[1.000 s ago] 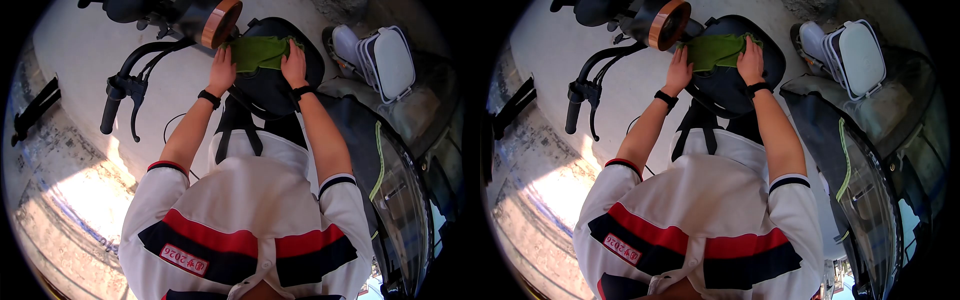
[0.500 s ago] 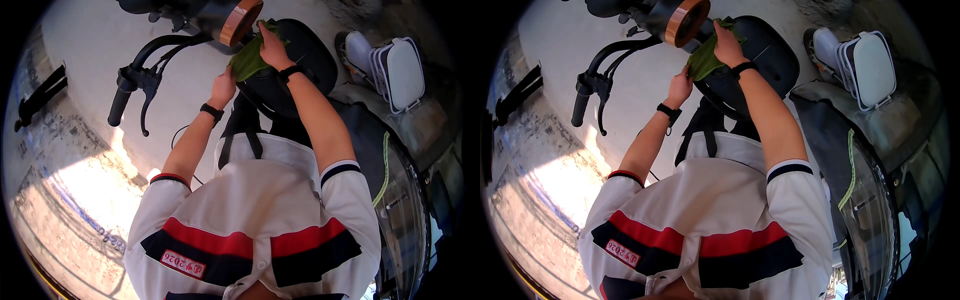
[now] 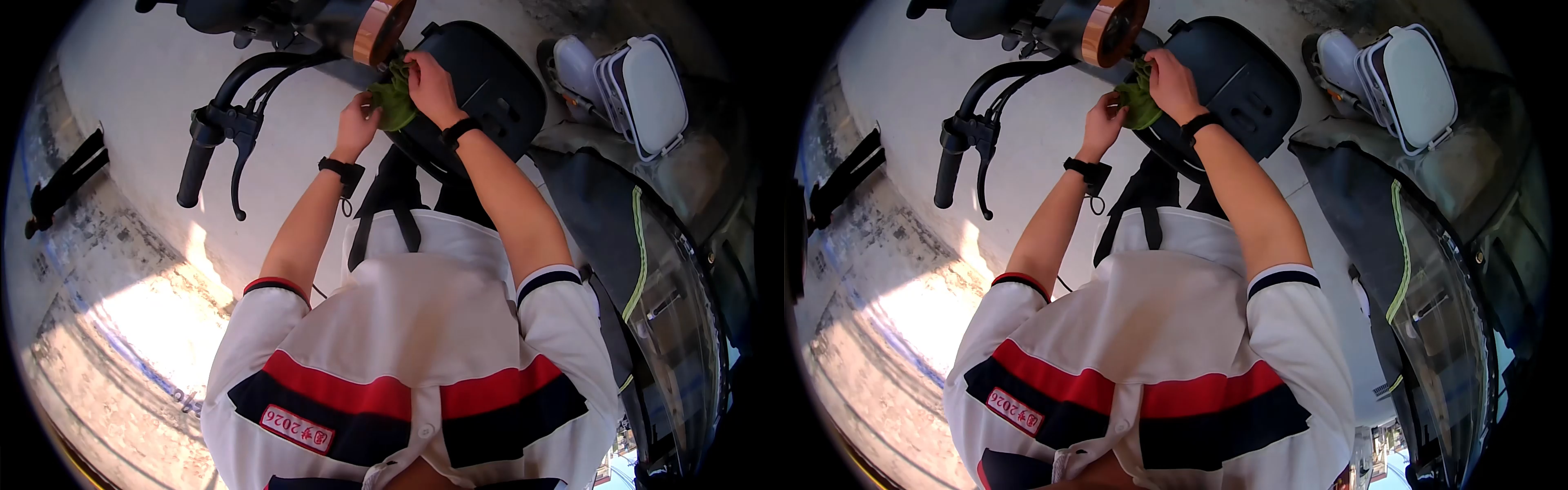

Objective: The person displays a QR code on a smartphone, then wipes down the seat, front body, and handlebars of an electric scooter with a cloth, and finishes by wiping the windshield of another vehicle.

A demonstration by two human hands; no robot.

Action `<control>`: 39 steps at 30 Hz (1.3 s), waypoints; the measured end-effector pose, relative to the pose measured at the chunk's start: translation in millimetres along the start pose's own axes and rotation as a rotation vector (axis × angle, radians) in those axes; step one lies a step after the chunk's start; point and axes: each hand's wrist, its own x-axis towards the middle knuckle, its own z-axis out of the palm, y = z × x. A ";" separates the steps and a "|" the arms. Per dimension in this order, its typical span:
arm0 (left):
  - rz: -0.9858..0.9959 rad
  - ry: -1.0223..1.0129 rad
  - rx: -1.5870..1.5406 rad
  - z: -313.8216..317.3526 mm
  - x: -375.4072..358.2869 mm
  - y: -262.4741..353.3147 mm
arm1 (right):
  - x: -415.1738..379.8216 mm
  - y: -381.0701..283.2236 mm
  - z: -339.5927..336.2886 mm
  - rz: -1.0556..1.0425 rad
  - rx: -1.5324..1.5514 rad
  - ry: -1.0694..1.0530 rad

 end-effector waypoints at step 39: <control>0.218 0.088 -0.748 31.7 99.2 -9.4 | -78.3 26.1 -87.3 0.625 -0.696 0.071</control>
